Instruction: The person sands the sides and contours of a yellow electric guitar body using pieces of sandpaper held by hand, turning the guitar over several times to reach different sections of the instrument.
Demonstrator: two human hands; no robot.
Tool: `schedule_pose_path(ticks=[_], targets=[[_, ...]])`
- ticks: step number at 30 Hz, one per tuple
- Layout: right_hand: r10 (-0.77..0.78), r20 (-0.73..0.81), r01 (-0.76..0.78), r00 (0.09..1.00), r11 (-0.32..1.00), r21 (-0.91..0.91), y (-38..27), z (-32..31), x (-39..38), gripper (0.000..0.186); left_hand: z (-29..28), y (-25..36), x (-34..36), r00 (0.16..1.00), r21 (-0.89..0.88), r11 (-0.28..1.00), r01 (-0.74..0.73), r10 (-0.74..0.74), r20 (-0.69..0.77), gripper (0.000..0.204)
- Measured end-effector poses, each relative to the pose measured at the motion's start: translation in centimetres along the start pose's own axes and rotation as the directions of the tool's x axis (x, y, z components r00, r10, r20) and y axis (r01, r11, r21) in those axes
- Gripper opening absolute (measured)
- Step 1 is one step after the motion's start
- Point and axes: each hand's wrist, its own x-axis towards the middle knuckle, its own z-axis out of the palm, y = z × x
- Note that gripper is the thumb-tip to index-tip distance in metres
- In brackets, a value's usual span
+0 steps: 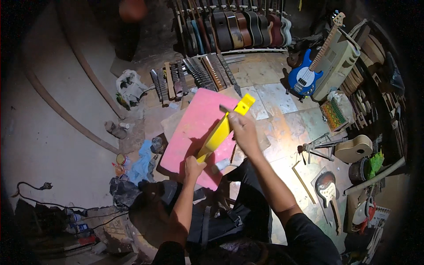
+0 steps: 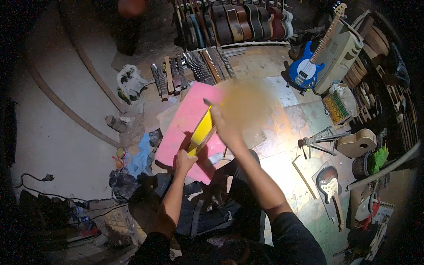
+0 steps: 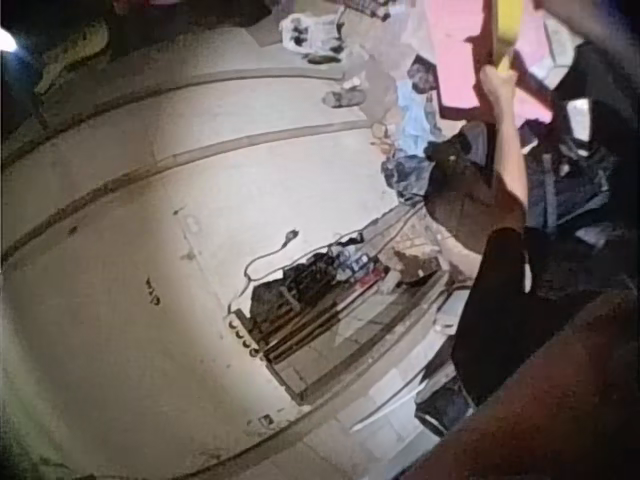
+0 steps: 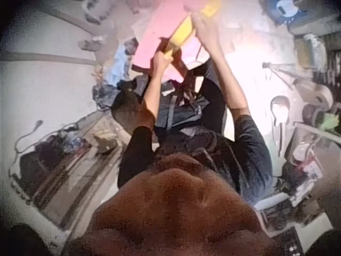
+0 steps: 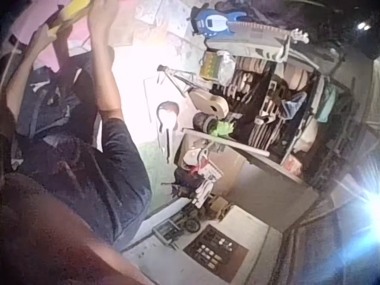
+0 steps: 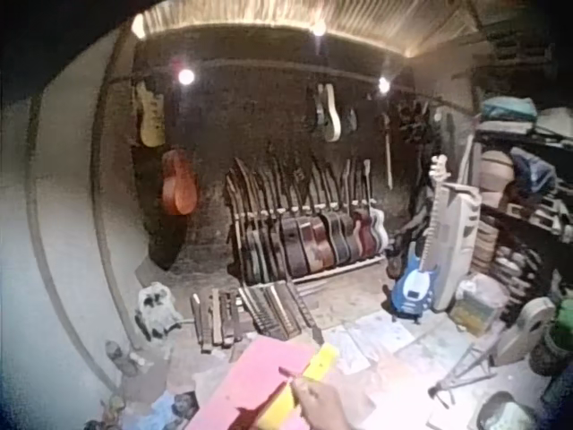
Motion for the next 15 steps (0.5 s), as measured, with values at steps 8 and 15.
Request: schedule_pose_path(ticks=[8, 15], targets=[[0.140, -0.037, -0.138, 0.990, 0.990, 0.034, -0.7, 1.3, -2.3, 0.038, -2.4, 4.2, -1.9, 0.981, -0.271, 0.947, -0.172, 0.139, -0.138, 0.063], [-0.046, -0.009, 0.046, 0.999, 0.996, 0.071, 1.2, 1.9, -3.0, 0.041, -6.3, 15.8, -2.2, 0.767, -0.182, 0.778, -0.601, 0.498, -0.405, 0.059]])
